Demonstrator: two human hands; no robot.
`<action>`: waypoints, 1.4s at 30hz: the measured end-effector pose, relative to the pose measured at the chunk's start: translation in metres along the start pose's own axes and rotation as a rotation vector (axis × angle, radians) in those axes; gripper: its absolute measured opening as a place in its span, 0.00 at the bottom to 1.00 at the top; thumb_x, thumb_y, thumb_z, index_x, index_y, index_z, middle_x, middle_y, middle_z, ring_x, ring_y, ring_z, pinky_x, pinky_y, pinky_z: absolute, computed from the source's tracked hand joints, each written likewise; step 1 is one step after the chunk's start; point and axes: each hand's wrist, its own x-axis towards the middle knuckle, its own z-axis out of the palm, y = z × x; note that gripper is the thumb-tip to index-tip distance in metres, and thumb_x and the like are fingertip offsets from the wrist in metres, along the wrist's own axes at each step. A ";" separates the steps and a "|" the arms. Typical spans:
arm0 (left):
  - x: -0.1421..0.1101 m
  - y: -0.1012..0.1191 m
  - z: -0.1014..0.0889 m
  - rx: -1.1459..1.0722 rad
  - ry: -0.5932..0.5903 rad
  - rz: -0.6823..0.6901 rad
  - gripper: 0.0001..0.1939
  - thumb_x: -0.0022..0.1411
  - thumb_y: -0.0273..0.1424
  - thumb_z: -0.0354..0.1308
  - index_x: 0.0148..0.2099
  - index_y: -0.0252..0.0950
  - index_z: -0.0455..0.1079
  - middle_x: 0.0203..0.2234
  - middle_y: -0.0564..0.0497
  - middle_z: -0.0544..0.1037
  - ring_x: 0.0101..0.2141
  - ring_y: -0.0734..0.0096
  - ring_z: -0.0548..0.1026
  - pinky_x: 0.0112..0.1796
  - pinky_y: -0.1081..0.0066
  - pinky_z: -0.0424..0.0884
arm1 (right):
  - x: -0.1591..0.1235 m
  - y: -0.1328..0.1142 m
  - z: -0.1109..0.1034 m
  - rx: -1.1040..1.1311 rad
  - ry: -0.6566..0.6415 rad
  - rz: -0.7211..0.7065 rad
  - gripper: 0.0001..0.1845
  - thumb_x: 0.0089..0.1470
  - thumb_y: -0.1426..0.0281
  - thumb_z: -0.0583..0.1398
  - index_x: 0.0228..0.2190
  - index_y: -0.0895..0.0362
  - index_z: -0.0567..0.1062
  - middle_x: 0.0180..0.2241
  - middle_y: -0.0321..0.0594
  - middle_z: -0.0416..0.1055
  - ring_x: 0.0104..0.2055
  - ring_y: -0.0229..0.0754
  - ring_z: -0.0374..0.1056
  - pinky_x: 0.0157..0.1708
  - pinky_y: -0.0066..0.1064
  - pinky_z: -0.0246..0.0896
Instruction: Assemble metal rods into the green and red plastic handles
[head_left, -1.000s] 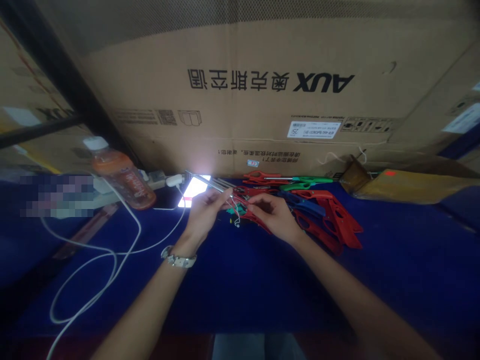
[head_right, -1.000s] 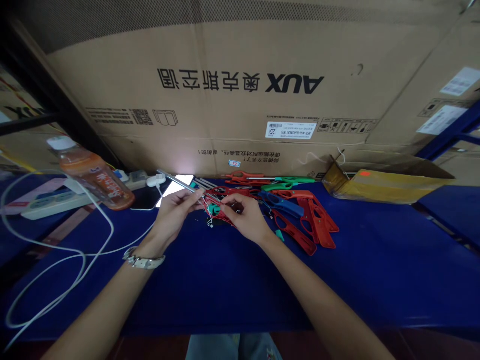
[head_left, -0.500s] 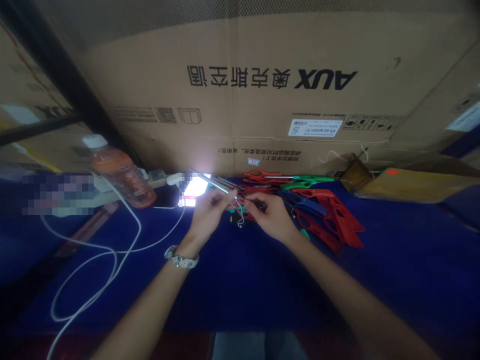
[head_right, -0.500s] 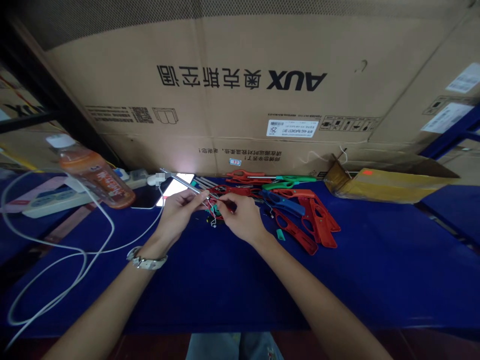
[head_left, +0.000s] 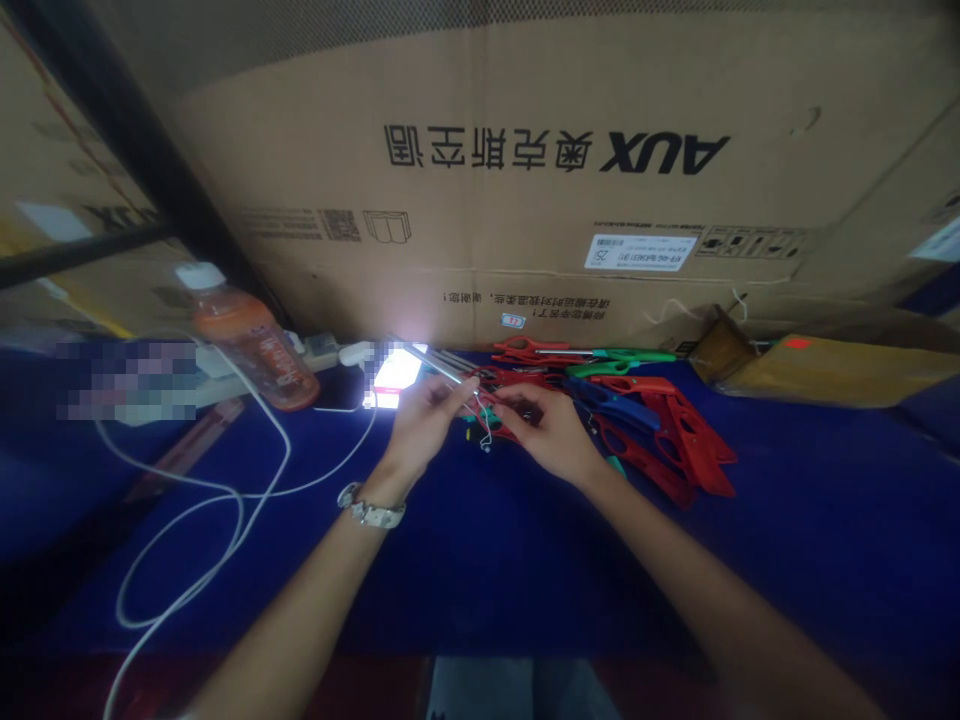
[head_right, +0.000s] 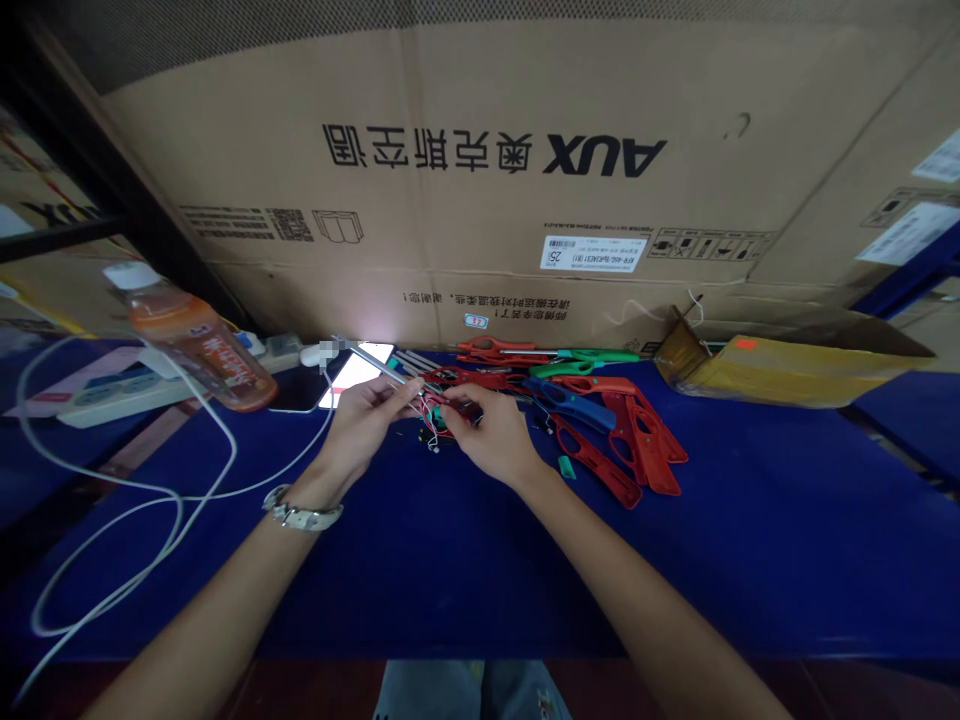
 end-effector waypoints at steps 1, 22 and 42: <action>-0.001 0.002 0.001 -0.030 -0.003 -0.025 0.18 0.49 0.44 0.72 0.29 0.33 0.77 0.21 0.51 0.78 0.25 0.72 0.77 0.34 0.70 0.78 | 0.001 0.001 -0.002 0.013 -0.030 -0.005 0.09 0.56 0.65 0.63 0.39 0.52 0.80 0.36 0.38 0.81 0.36 0.44 0.77 0.37 0.35 0.69; 0.001 0.001 0.003 -0.265 0.218 -0.072 0.18 0.43 0.40 0.75 0.28 0.31 0.75 0.24 0.51 0.80 0.27 0.73 0.78 0.34 0.71 0.76 | -0.029 -0.018 0.023 -0.831 0.218 -0.355 0.07 0.55 0.62 0.66 0.30 0.52 0.80 0.36 0.44 0.68 0.44 0.50 0.60 0.41 0.42 0.49; 0.006 0.010 -0.017 -0.205 0.055 -0.187 0.17 0.47 0.41 0.74 0.32 0.33 0.79 0.27 0.48 0.82 0.28 0.72 0.78 0.30 0.74 0.76 | -0.019 -0.006 -0.016 -0.366 0.145 -0.640 0.02 0.57 0.71 0.65 0.34 0.54 0.75 0.32 0.38 0.73 0.36 0.42 0.66 0.38 0.38 0.55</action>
